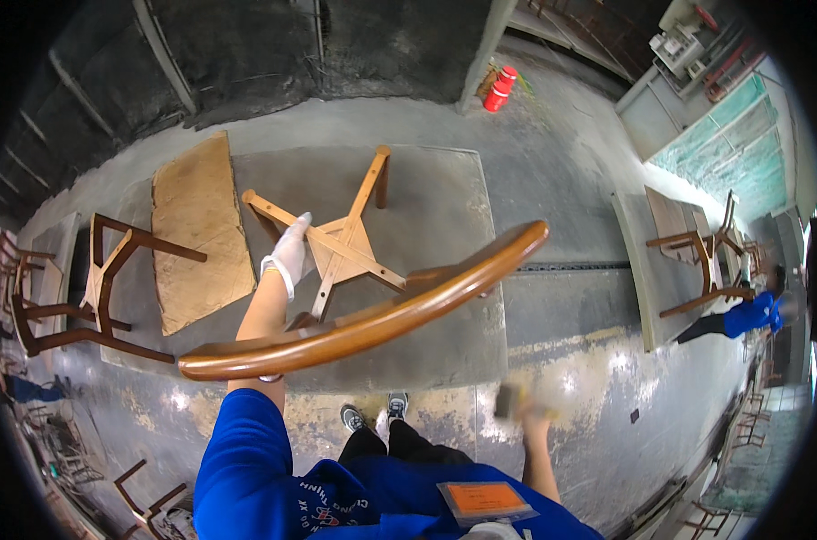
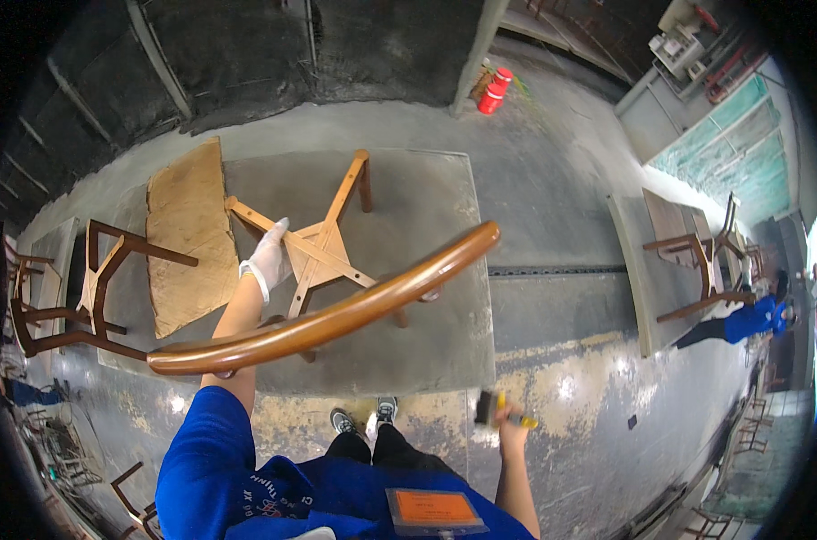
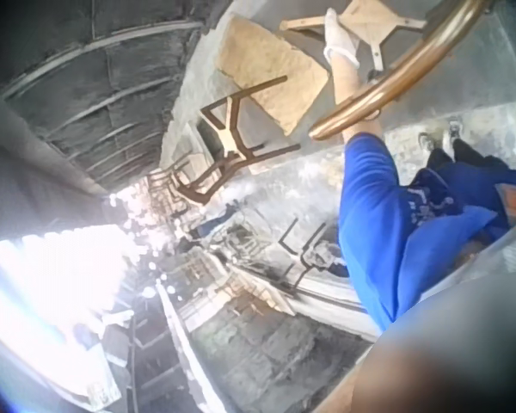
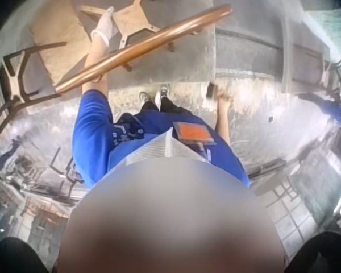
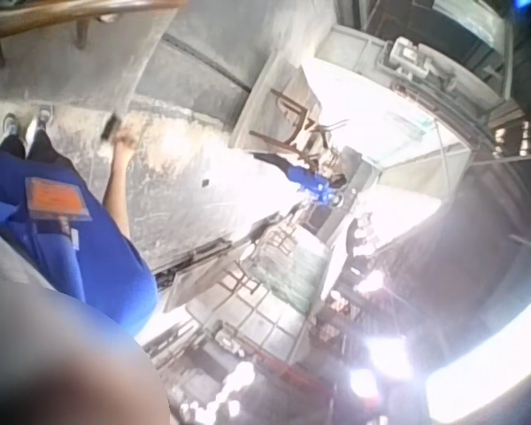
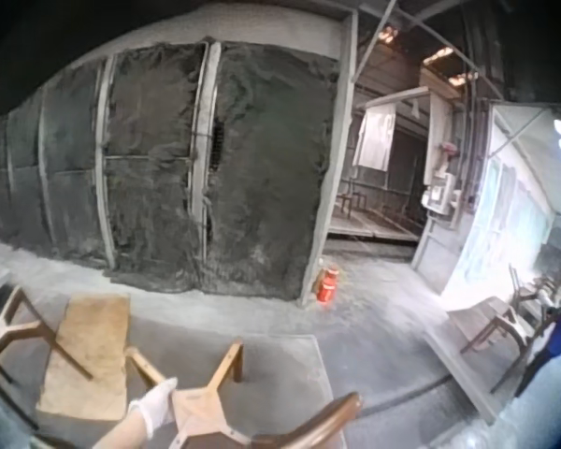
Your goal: The person puts on a white glove and uses a paintbrush to apply a clear coat to a wooden chair. They rotate the chair to cover the legs, seat, and backrest, then move to a second chair and continue painting.
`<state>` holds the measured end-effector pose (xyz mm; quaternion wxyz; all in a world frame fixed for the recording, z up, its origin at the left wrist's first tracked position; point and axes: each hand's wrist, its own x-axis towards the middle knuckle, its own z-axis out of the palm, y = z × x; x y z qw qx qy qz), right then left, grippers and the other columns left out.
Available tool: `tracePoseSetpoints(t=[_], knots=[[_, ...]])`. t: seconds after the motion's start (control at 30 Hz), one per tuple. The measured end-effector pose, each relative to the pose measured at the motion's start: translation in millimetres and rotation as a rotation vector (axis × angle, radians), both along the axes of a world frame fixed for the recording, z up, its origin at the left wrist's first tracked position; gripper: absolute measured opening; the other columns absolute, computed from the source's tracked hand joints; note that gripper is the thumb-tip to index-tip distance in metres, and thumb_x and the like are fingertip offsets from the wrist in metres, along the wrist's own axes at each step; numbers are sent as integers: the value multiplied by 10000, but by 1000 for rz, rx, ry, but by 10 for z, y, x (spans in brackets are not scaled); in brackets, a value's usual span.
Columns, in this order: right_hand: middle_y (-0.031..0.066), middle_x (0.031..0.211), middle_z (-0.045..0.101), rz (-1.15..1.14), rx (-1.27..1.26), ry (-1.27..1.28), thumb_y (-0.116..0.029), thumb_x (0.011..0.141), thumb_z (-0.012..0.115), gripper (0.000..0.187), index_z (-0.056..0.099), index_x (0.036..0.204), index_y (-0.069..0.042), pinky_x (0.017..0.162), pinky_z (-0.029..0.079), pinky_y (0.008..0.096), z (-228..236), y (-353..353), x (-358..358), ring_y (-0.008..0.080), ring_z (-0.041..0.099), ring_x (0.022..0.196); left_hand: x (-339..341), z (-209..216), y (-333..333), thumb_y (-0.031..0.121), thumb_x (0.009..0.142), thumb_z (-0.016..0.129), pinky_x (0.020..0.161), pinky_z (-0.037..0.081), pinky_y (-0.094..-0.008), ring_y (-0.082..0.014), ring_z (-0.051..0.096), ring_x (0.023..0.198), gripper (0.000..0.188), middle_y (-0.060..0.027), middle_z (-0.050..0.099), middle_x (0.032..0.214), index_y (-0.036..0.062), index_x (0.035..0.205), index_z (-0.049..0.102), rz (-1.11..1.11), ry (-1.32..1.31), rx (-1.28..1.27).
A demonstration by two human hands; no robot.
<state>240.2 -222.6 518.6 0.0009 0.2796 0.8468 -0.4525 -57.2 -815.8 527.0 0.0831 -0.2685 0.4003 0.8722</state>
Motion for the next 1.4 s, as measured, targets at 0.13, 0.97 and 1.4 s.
tracePoseSetpoints(t=[0.13, 0.97, 1.4], knots=[[248, 1494, 604, 207, -685, 691, 4, 913, 776, 247, 606, 781, -119, 1181, 409, 504, 1310, -688, -1010, 355, 535, 1430, 485, -242, -254, 491, 1059, 579, 1162, 448, -461, -350, 605, 1333, 501, -212, 574, 1506, 99, 1367, 624, 142, -129, -527], [257, 1454, 622, 1072, -516, 981, 45, 861, 742, 199, 650, 710, -46, 1067, 542, 445, 2748, -3117, -671, 372, 629, 1348, 5049, -1267, -643, 308, 1034, 564, 1003, 518, -419, -343, 673, 1220, 438, -181, 712, 1333, 10, 1333, 682, -738, -669, -1390], [196, 1421, 675, 1065, -428, 997, 32, 775, 791, 177, 659, 709, -67, 1035, 560, 402, 2536, -3915, -193, 339, 645, 1335, 5392, -1064, -1201, 329, 980, 695, 979, 530, -413, -319, 671, 1170, 592, -212, 697, 1294, 25, 1473, 571, -822, -529, -1301]])
